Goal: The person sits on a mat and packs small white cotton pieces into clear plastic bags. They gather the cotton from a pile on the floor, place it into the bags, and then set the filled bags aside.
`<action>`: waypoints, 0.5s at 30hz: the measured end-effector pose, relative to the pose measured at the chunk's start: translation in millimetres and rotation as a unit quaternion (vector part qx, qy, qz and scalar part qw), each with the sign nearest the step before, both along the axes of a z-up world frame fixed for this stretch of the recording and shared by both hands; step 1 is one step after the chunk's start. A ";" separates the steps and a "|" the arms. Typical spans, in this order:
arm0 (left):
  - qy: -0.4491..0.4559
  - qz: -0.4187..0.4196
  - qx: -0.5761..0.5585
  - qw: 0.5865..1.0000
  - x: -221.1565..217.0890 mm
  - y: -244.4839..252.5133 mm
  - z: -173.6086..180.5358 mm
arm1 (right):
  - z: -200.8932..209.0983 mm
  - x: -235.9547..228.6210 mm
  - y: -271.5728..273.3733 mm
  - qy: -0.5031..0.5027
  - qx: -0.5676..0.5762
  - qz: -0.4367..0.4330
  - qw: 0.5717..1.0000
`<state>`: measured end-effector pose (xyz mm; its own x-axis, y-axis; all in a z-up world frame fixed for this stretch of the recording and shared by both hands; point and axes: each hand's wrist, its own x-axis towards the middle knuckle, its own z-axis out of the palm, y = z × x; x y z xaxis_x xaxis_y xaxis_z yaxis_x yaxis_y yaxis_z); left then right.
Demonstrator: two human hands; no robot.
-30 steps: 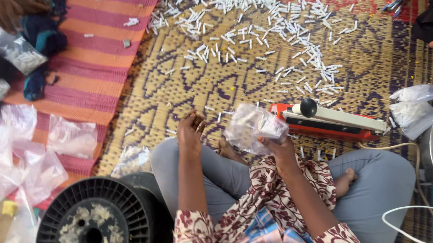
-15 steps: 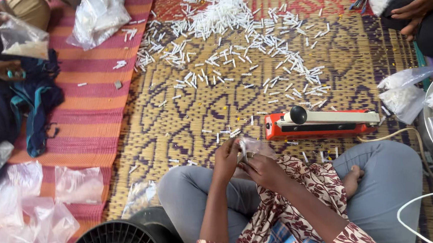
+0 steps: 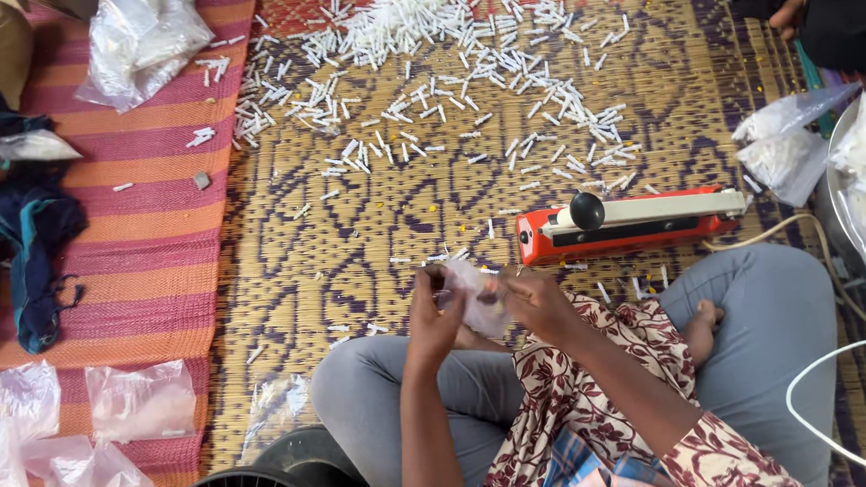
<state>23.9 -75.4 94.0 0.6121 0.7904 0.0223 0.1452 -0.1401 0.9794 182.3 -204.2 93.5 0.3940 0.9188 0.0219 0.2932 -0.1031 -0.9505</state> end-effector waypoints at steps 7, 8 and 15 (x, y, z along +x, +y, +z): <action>-0.091 0.182 0.077 0.976 -21.0 13.6 2.5 | 12.3 4.0 16.6 -0.075 0.075 -0.047 0.993; -0.108 0.214 0.079 0.968 -24.9 15.6 2.2 | 8.3 2.8 20.9 -0.086 0.118 -0.032 0.989; -0.190 0.429 0.014 0.883 -61.1 39.6 2.7 | -66.1 -3.9 5.9 -0.220 -0.019 0.025 0.975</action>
<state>-37.2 -35.8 96.7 -0.2677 0.9554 0.1246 -0.1279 -0.1634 0.9782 178.4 -198.3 27.4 0.3090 0.9400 0.1446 0.6771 -0.1106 -0.7276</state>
